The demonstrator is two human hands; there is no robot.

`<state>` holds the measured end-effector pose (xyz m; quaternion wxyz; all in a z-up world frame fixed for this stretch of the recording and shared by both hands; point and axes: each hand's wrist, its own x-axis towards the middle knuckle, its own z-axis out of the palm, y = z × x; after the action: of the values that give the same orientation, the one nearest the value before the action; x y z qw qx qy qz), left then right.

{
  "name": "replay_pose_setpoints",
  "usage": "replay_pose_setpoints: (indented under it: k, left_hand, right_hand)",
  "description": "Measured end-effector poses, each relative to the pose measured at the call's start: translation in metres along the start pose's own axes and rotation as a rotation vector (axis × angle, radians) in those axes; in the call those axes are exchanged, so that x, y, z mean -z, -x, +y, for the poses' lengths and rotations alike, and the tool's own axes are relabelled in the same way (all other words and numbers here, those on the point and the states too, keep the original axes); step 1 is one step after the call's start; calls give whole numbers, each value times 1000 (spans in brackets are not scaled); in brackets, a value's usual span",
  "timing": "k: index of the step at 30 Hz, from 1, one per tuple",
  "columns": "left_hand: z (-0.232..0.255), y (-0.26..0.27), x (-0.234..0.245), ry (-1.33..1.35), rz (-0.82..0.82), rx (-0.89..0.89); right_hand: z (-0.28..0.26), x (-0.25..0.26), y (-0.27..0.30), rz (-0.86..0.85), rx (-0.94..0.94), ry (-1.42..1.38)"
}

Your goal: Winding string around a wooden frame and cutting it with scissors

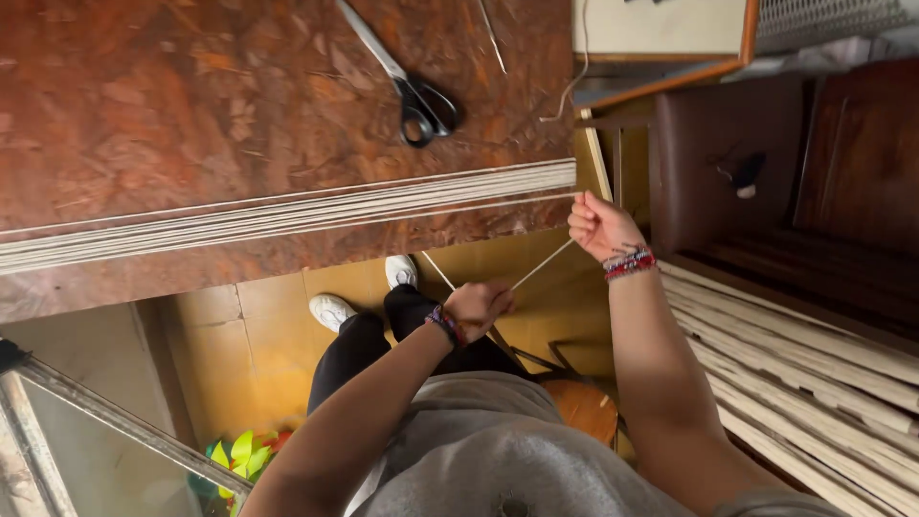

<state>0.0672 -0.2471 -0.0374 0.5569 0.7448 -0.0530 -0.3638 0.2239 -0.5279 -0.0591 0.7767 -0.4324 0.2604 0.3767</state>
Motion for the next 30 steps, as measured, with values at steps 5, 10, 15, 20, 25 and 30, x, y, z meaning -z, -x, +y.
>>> replay_pose_setpoints:
  k: [5, 10, 15, 20, 25, 30]
  left_hand:
    - [28, -40, 2, 260, -123, 25]
    - [-45, -70, -27, -238, -149, 232]
    - [-119, -14, 27, -677, -72, 239]
    - [-281, 72, 15, -324, 209, 534]
    - [-249, 158, 60, -582, 334, 511]
    - [-323, 259, 82, -494, 412, 658]
  right_hand:
    - [-18, 38, -15, 72, -61, -31]
    - [-10, 38, -37, 322, 70, 124]
    - [65, 54, -88, 549, 347, 103]
    - [117, -41, -69, 513, 98, 1153]
    - [259, 8, -140, 263, 165, 1899]
    - [353, 41, -238, 324, 85, 456]
